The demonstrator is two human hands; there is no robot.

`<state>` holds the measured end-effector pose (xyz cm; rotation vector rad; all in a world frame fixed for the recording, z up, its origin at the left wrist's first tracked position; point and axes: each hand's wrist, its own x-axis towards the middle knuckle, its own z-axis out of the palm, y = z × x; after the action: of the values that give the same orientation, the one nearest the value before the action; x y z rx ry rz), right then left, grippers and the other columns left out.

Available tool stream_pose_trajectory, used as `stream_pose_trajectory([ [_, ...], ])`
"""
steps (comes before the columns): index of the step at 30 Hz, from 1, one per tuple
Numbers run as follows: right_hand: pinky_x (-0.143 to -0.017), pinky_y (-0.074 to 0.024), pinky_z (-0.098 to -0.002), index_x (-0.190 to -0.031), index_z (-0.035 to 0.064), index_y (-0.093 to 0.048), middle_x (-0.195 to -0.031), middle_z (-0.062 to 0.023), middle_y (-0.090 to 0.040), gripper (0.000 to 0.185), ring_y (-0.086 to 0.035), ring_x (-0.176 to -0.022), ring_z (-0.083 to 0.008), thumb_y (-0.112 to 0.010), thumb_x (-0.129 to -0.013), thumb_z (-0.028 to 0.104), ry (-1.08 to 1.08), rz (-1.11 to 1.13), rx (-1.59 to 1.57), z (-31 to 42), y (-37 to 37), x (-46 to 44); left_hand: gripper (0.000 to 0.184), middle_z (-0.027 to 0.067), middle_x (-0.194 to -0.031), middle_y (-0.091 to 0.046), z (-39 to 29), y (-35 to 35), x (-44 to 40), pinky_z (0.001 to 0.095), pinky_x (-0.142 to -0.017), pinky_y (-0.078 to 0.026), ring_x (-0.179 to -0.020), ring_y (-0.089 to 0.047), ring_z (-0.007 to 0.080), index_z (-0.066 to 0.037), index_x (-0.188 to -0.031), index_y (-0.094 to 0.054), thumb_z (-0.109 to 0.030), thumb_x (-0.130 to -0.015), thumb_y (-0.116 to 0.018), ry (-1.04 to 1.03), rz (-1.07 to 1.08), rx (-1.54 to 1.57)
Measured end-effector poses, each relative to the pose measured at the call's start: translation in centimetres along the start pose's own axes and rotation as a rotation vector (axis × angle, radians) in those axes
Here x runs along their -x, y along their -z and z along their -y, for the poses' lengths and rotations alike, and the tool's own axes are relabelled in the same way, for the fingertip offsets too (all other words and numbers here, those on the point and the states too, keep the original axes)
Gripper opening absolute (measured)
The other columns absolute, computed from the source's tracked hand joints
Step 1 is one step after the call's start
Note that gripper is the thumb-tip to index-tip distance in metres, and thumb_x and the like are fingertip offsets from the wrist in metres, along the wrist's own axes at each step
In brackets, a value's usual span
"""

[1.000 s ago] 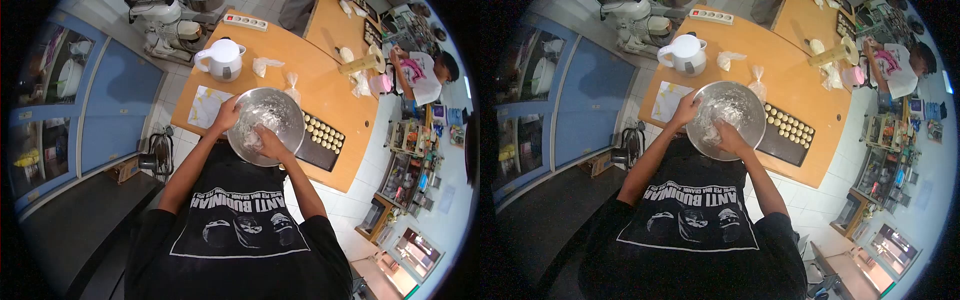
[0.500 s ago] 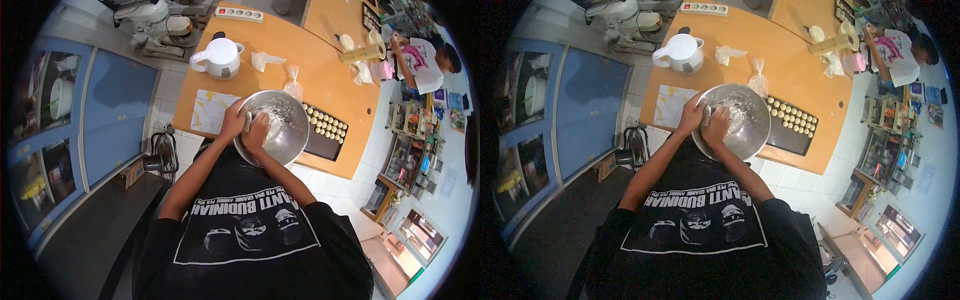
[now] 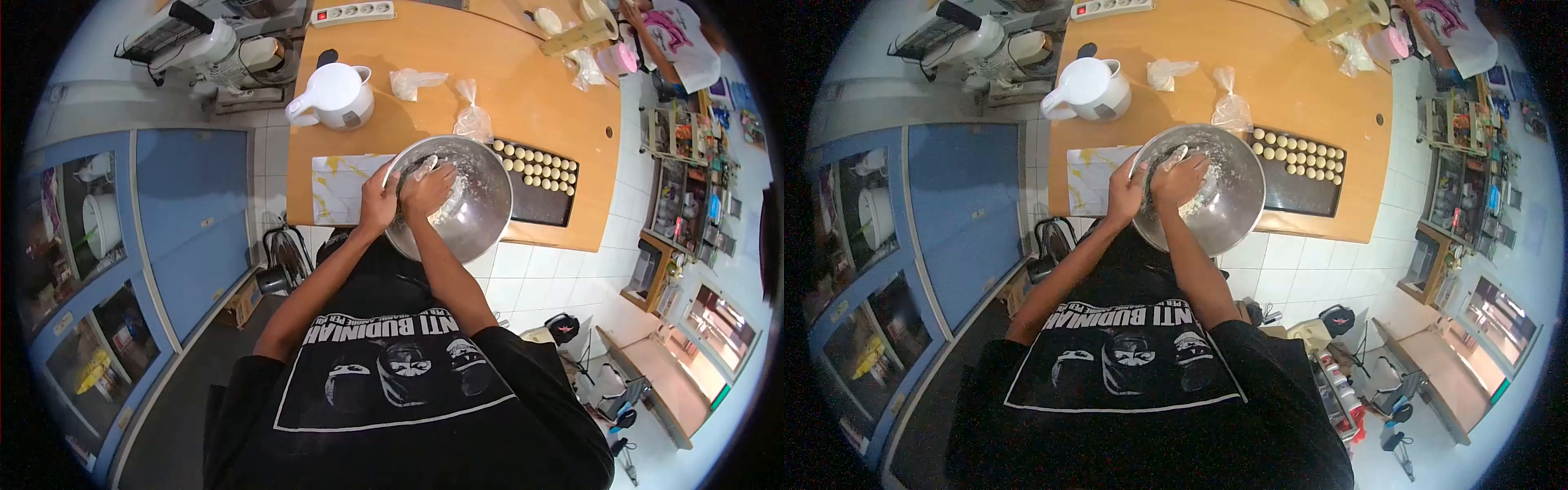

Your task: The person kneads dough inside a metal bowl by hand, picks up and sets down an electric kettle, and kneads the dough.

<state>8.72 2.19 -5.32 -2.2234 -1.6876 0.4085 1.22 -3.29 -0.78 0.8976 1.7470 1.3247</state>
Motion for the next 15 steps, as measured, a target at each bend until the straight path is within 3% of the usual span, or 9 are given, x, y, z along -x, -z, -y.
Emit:
stream_pose_trajectory([
  [3,-0.098,-0.0395,-0.0527,-0.115,-0.0046,-0.051,-0.12,-0.0265,-0.053,0.039,-0.052,-0.114,-0.0447,-0.052,-0.097,0.029,-0.132,0.017,-0.078,-0.1,0.2,0.1,0.03,0.0239,-0.115,-0.069,0.8,0.0,0.1,0.0391,-0.092,-0.05,-0.107,-0.067,0.0373,0.003,-0.127,-0.06,-0.012,-0.101,-0.052,-0.008,0.019,-0.056],
  [5,-0.107,-0.0373,-0.0514,-0.127,-0.0087,-0.05,-0.134,-0.028,-0.05,0.047,-0.05,-0.124,-0.0447,-0.057,-0.094,0.024,-0.188,0.07,-0.308,-0.6,0.3,-0.6,0.032,0.0206,-0.116,-0.07,0.9,-0.1,0.0,0.036,-0.097,-0.047,-0.108,-0.065,0.0258,0.002,-0.131,-0.058,-0.011,-0.102,-0.051,0.036,0.003,-0.048],
  [6,-0.107,-0.0373,-0.0514,-0.127,-0.0087,-0.05,-0.134,-0.028,-0.05,0.047,-0.05,-0.124,-0.0447,-0.057,-0.094,0.024,-0.184,0.06,-0.315,-1.5,-0.1,-0.9,0.032,0.0206,-0.116,-0.07,0.5,-0.1,0.0,0.036,-0.097,-0.047,-0.108,-0.065,0.0258,0.002,-0.131,-0.058,-0.011,-0.102,-0.051,0.024,0.004,-0.045],
  [8,-0.113,-0.0343,-0.0486,-0.137,-0.0082,-0.047,-0.144,-0.029,-0.044,0.058,-0.042,-0.134,-0.0441,-0.064,-0.088,0.019,-0.048,0.269,-0.747,-4.3,-0.5,-1.3,0.034,0.0216,-0.117,-0.069,-0.4,-0.1,0.1,0.0357,-0.096,-0.047,-0.109,-0.065,0.0265,0.002,-0.133,-0.057,-0.009,-0.101,-0.052,0.049,-0.032,-0.075],
  [9,-0.113,-0.0343,-0.0486,-0.137,-0.0082,-0.047,-0.144,-0.029,-0.044,0.058,-0.042,-0.134,-0.0441,-0.064,-0.088,0.019,-0.047,0.268,-0.744,-5.4,1.2,-1.4,0.034,0.0216,-0.117,-0.069,-0.3,0.1,0.1,0.0357,-0.096,-0.047,-0.109,-0.065,0.0265,0.002,-0.133,-0.057,-0.009,-0.101,-0.052,0.049,-0.032,-0.071],
  [11,-0.116,-0.031,-0.0489,-0.139,-0.0051,-0.047,-0.146,-0.0309,-0.041,0.068,-0.035,-0.139,-0.0458,-0.071,-0.079,0.015,0.724,0.636,-0.189,-7.3,6.0,-2.0,0.035,0.0223,-0.118,-0.068,-0.1,0.2,-0.6,0.0353,-0.096,-0.047,-0.11,-0.065,0.0273,0.002,-0.134,-0.056,-0.006,-0.1,-0.054,0.068,-0.004,-0.035],
  [12,-0.117,-0.0274,-0.0517,-0.141,-0.0033,-0.045,-0.144,-0.0353,-0.04,0.078,-0.03,-0.141,-0.0504,-0.074,-0.071,0.015,0.752,0.737,-0.227,-9.0,6.3,-1.8,0.035,0.0223,-0.118,-0.068,0.0,0.2,-0.8,0.0353,-0.096,-0.047,-0.11,-0.065,0.0273,0.002,-0.134,-0.056,-0.006,-0.1,-0.054,0.061,-0.003,-0.028],
  [13,-0.117,-0.0274,-0.0517,-0.141,-0.0033,-0.045,-0.144,-0.0353,-0.04,0.078,-0.03,-0.141,-0.0504,-0.074,-0.071,0.015,0.754,0.729,-0.221,-9.0,7.4,-1.4,0.035,0.0222,-0.119,-0.068,0.3,0.2,-1.0,0.0351,-0.095,-0.047,-0.11,-0.065,0.0271,0.002,-0.134,-0.056,-0.006,-0.099,-0.054,0.041,-0.002,-0.061],
  [15,-0.118,-0.0264,-0.0524,-0.144,-0.0035,-0.039,-0.144,-0.0385,-0.037,0.087,-0.028,-0.14,-0.0539,-0.075,-0.067,0.016,0.721,0.782,0.035,-8.9,9.4,-0.8,0.036,0.0221,-0.12,-0.068,0.7,0.2,-1.4,0.0349,-0.095,-0.047,-0.11,-0.065,0.027,0.002,-0.135,-0.055,-0.005,-0.099,-0.055,0.014,0.005,-0.086],
])
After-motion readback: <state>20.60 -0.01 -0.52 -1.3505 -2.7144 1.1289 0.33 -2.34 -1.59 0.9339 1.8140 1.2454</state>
